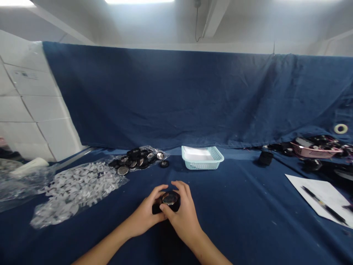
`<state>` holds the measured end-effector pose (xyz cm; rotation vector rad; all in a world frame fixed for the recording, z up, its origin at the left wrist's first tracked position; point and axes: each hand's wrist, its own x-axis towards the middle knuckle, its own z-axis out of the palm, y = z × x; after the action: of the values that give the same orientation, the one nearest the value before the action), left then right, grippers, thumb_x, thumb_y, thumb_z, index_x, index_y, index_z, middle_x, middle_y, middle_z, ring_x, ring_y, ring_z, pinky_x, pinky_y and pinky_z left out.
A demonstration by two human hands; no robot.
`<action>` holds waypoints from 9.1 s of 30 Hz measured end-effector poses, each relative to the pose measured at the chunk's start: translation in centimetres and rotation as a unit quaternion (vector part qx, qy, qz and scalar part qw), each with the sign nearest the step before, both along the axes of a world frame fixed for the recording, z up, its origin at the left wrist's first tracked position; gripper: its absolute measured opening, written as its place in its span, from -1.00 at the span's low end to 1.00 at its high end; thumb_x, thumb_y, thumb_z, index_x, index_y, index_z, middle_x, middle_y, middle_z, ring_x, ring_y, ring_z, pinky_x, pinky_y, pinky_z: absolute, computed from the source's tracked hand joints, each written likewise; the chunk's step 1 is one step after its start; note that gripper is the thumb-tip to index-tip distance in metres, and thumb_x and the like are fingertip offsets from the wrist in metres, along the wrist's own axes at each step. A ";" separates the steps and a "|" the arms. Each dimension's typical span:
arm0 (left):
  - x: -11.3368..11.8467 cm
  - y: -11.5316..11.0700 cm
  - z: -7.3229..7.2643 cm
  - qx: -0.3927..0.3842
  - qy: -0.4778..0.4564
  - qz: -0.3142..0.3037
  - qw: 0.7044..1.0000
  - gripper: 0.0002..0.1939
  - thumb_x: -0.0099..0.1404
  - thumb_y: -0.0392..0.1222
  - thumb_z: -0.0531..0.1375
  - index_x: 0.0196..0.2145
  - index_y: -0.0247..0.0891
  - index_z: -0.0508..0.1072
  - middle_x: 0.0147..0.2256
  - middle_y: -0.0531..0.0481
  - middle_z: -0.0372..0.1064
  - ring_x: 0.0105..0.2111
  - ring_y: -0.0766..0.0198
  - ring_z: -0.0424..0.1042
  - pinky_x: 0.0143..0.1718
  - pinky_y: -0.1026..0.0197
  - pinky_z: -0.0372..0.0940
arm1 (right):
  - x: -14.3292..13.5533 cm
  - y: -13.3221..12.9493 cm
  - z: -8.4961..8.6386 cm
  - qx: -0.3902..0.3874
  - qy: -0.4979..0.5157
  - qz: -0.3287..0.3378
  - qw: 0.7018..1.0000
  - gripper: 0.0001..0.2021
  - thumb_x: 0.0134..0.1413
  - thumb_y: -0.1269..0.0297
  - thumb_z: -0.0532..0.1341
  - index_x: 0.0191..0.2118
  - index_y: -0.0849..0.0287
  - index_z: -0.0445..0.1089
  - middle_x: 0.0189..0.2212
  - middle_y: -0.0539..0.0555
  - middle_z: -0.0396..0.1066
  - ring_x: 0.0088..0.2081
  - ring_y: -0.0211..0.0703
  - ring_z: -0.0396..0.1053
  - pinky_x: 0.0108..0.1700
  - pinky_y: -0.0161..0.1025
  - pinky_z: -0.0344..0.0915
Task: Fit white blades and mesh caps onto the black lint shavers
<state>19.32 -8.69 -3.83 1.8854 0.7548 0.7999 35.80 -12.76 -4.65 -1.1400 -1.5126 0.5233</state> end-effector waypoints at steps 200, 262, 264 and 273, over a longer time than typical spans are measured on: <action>1.7 -3.2 1.4 -0.595 -0.103 -0.128 0.787 -0.17 0.33 0.31 -0.31 -0.29 -0.46 0.49 -0.63 -0.23 0.43 -0.71 0.21 0.40 -0.71 0.30 0.26 | 2.9 -0.7 2.9 -0.164 0.205 0.337 0.904 0.00 -0.33 0.25 0.50 0.28 -0.04 0.05 0.21 0.18 0.16 0.24 0.13 0.10 0.10 0.11 0.24; 1.3 -1.7 0.7 -0.524 -0.125 0.060 0.841 -0.29 0.23 0.38 -0.02 -0.22 -0.41 0.45 -0.58 -0.16 0.46 -0.69 0.19 0.42 -0.65 0.26 0.29 | -0.7 -0.3 0.3 -0.106 0.208 -0.003 0.972 -0.40 -0.11 0.15 0.39 0.10 0.09 0.31 0.02 0.13 0.37 0.01 0.07 0.35 0.07 -0.01 0.29; 1.1 -1.6 0.7 -0.527 -0.117 0.045 0.841 -0.29 0.24 0.38 -0.04 -0.20 -0.41 0.44 -0.58 -0.16 0.45 -0.69 0.19 0.42 -0.65 0.27 0.29 | -0.5 -0.3 0.5 -0.102 0.211 0.015 0.972 -0.39 -0.12 0.15 0.39 0.11 0.08 0.30 0.02 0.13 0.36 0.00 0.05 0.35 0.02 -0.05 0.32; 2.4 -3.3 1.1 -0.372 -0.123 0.152 0.907 -0.39 0.22 0.28 0.10 0.09 -0.13 0.20 -0.65 0.13 0.33 -0.68 0.21 0.39 -0.66 0.27 0.28 | -0.8 0.6 -0.3 -0.073 0.170 -0.062 0.981 -0.56 -0.16 0.06 0.40 -0.23 0.14 0.24 -0.34 0.00 0.35 -0.32 -0.17 0.35 -0.24 -0.23 0.33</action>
<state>21.71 -12.04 -2.77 0.9766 1.0271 0.7712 35.02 -12.20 -4.99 -1.1798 -1.1158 0.7145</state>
